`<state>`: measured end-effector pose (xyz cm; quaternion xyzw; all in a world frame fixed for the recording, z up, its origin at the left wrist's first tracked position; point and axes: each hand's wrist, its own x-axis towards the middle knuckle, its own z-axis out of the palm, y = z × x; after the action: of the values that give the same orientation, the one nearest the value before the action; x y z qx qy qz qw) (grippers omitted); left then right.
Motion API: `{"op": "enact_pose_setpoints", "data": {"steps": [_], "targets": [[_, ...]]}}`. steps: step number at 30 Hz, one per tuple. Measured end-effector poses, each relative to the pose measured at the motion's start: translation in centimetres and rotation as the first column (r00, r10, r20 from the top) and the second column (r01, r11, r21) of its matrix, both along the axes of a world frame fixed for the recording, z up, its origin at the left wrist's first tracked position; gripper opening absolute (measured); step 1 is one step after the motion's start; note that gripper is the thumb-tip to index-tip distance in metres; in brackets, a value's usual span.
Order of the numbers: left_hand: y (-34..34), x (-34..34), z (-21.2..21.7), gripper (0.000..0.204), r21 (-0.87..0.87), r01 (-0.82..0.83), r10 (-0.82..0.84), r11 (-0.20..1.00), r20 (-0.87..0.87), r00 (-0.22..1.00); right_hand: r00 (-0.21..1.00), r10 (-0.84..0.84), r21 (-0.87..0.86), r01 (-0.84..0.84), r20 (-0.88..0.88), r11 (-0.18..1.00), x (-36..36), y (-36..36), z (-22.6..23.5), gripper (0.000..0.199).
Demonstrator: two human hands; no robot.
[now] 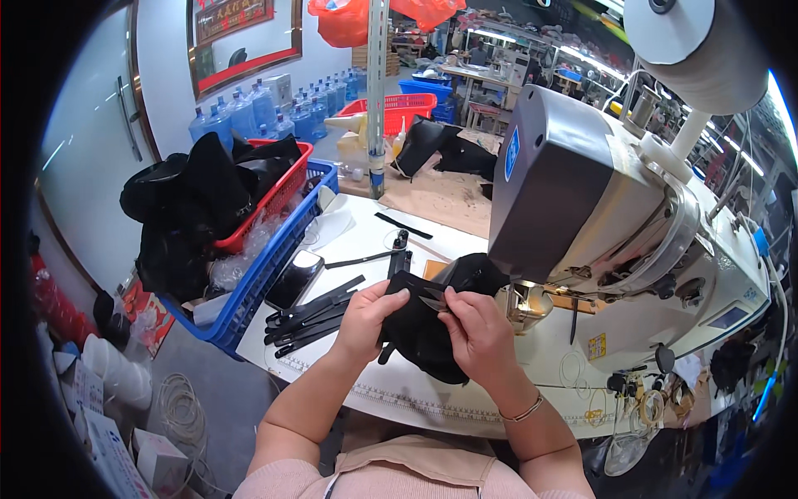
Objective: Stitching together pieces of black footwear using an industrial sewing machine.
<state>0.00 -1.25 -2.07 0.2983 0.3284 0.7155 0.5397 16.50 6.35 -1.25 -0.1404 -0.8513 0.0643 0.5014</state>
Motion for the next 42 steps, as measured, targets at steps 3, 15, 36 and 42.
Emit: {"op": "enact_pose_setpoints", "data": {"steps": [3,15,36,42], "targets": [[-0.2,0.3,0.3,0.02,0.014,-0.011,0.011,1.0,-0.019,1.0,1.0,0.014,0.027,-0.015,0.011,1.0,-0.5,0.0,0.5,0.033],[-0.9,0.2,-0.2,0.022,0.021,-0.008,0.01,1.0,-0.113,0.994,0.981,0.161,-0.157,-0.177,-0.107,0.972,-0.2,-0.1,0.8,0.027],[-6.0,-9.0,-6.7,0.003,0.424,-0.051,0.184,0.904,-0.279,0.942,0.931,0.294,-0.913,-0.301,-0.218,0.276,4.6,-2.8,-0.9,0.033],[-4.0,-0.6,-3.0,0.02,0.704,-0.36,0.722,0.612,-0.683,-0.109,0.941,-0.05,-0.932,-0.322,-0.334,0.168,7.0,-4.7,-4.9,0.026]]}}
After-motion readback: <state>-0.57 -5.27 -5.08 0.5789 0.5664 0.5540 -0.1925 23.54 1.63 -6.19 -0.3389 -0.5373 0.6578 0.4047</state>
